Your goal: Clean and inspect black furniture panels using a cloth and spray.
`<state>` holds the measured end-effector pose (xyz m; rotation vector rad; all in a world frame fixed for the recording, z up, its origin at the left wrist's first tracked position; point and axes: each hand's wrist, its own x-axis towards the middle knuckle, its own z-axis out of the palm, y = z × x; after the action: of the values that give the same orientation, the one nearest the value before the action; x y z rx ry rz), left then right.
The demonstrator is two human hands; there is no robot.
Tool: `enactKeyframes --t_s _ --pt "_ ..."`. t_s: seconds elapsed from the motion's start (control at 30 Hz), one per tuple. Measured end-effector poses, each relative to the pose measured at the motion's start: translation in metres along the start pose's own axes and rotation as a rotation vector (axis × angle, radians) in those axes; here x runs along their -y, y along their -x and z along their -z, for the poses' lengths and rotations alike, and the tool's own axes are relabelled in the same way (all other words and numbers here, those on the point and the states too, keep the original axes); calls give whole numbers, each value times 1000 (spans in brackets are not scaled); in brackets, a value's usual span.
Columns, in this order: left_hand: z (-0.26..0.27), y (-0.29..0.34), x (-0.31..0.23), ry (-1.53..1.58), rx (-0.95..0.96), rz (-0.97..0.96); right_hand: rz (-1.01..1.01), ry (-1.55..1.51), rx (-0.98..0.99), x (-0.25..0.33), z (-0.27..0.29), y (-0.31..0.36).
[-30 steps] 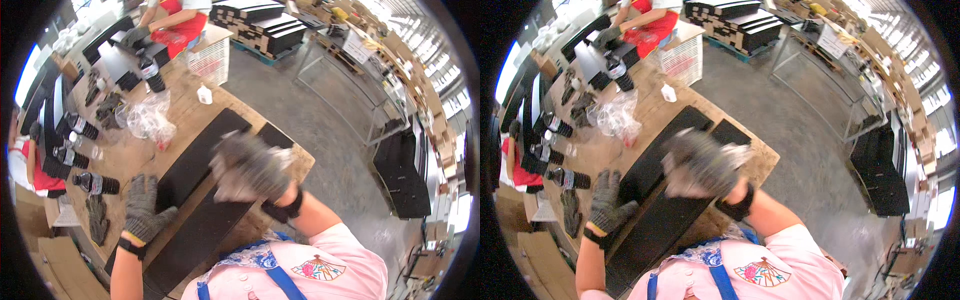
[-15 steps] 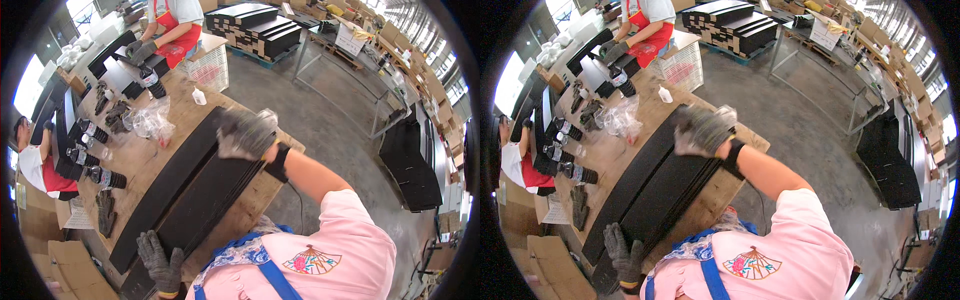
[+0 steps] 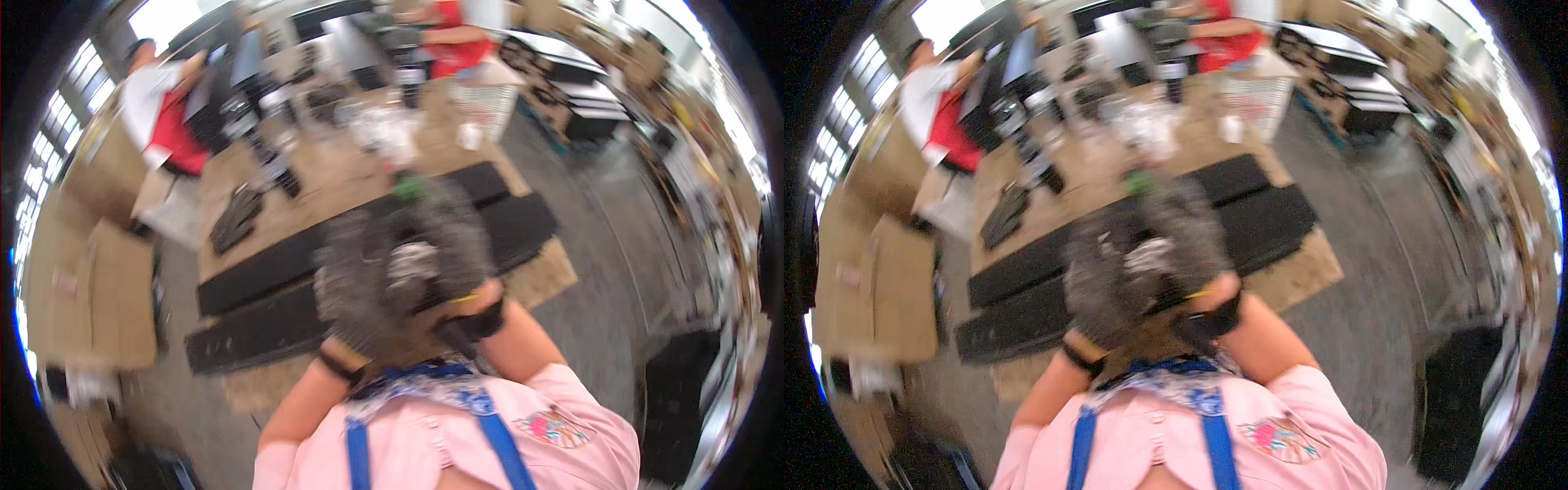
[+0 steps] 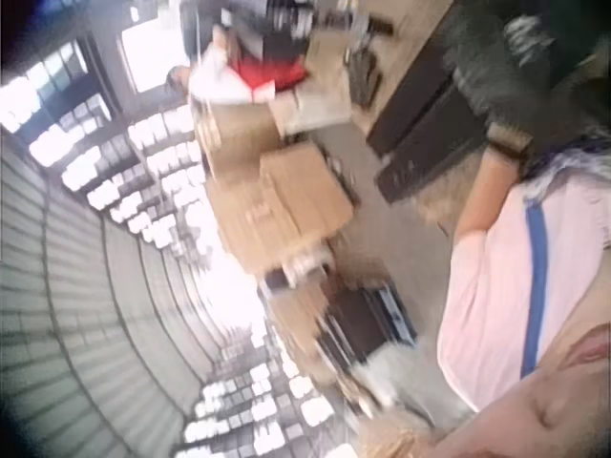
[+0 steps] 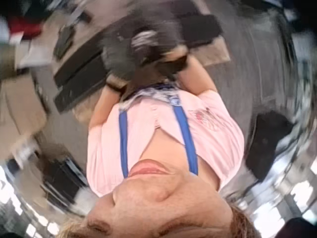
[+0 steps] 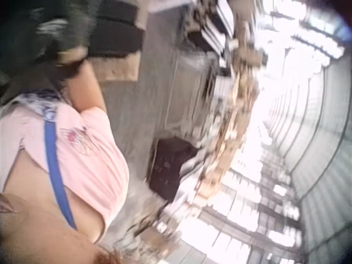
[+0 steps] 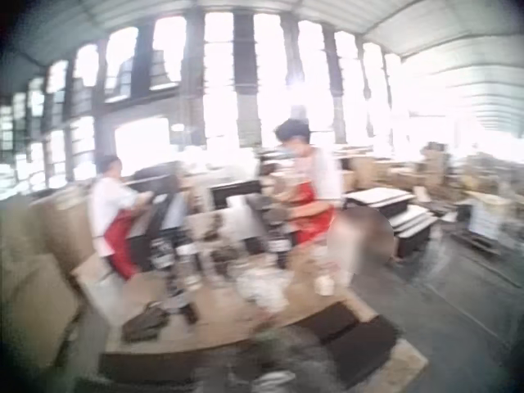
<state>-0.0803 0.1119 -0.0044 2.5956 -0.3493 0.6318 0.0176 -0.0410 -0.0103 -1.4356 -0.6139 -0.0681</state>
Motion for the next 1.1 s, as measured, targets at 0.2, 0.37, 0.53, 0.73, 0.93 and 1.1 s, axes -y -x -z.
enactKeyframes --t_s 0.2,0.37,0.53,0.73,0.93,1.1 --pt "-25 -10 4 -306 331 108 -108 -333 -312 -34 59 -10" --pt "40 48 63 -481 394 413 -6 -393 -158 -66 89 7" --pt "122 213 225 -685 -228 586 -51 -377 -176 -75 112 1" --pt "175 386 293 -460 151 1467 -354 -682 -211 -87 154 -1" --pt "223 326 252 -253 -91 1444 -329 -529 -437 -32 109 -1" --pt "265 303 291 -880 5 882 -363 -366 -348 -41 73 -1"
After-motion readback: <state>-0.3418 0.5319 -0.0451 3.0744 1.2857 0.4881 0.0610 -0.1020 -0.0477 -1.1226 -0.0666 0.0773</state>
